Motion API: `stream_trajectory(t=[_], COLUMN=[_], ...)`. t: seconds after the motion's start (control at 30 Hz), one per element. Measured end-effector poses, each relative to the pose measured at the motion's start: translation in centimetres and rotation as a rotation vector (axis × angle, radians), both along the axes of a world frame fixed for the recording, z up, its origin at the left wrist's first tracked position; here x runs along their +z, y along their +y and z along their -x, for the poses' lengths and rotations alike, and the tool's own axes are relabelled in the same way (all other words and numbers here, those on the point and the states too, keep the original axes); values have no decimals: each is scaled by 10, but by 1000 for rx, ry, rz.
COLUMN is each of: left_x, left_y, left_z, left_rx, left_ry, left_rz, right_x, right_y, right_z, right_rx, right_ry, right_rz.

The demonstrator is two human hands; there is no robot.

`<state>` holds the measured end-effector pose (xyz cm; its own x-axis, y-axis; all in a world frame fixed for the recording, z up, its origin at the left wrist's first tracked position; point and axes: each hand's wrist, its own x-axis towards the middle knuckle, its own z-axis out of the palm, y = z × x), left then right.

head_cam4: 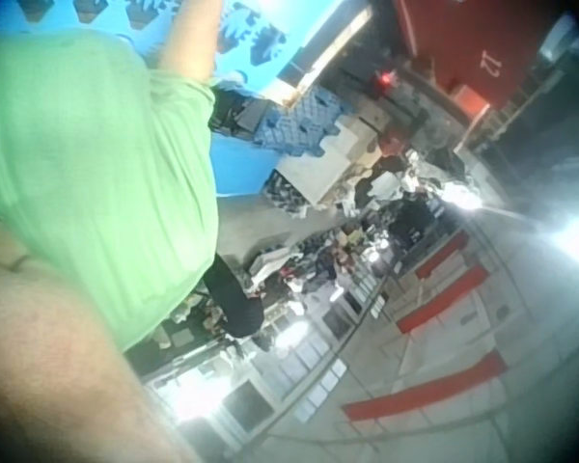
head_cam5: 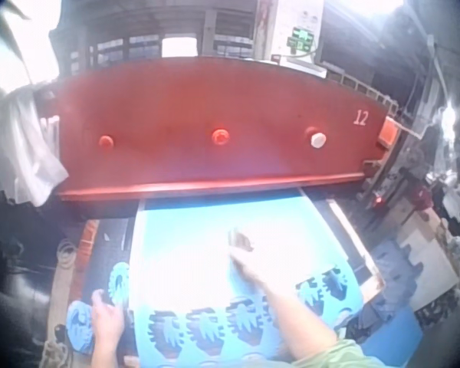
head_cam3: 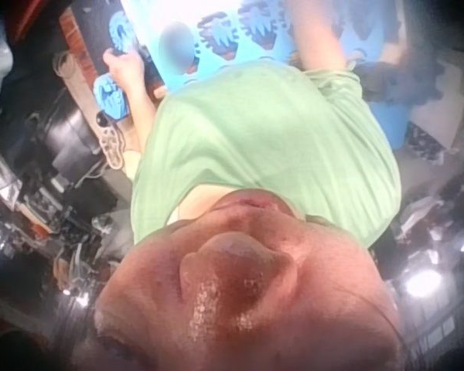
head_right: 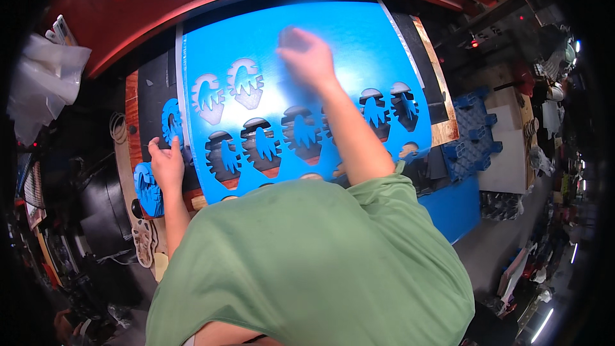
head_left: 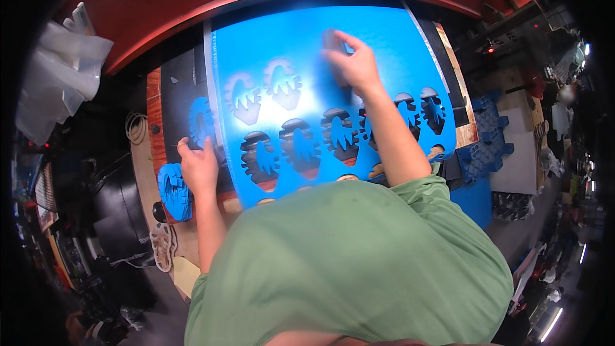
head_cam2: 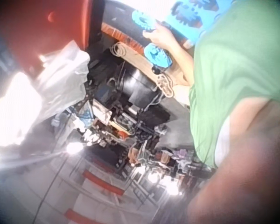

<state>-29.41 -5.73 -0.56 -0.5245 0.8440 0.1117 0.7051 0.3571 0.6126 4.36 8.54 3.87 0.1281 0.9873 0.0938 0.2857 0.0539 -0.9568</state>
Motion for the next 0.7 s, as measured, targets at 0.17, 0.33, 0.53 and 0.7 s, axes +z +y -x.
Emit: stream_trajectory(t=[0.17,0.33,0.53,0.7], left_x=[5,-12,-27,-30], left_y=[-9,-19,-20,-19], left_z=[-12,-20,-22,-29], left_rx=[-12,-99,-128,-158], left_ry=[235,224,177,177], left_rz=[-139,-327,-399,-478], right_x=[-10,-13,15,22], right_y=[-22,-28,11,31], right_z=[32,51,7,-57], right_rx=[-108,-200,-14,-4], right_ry=[-678,-872,-411,-247], right_rz=[-128,-84,101,96])
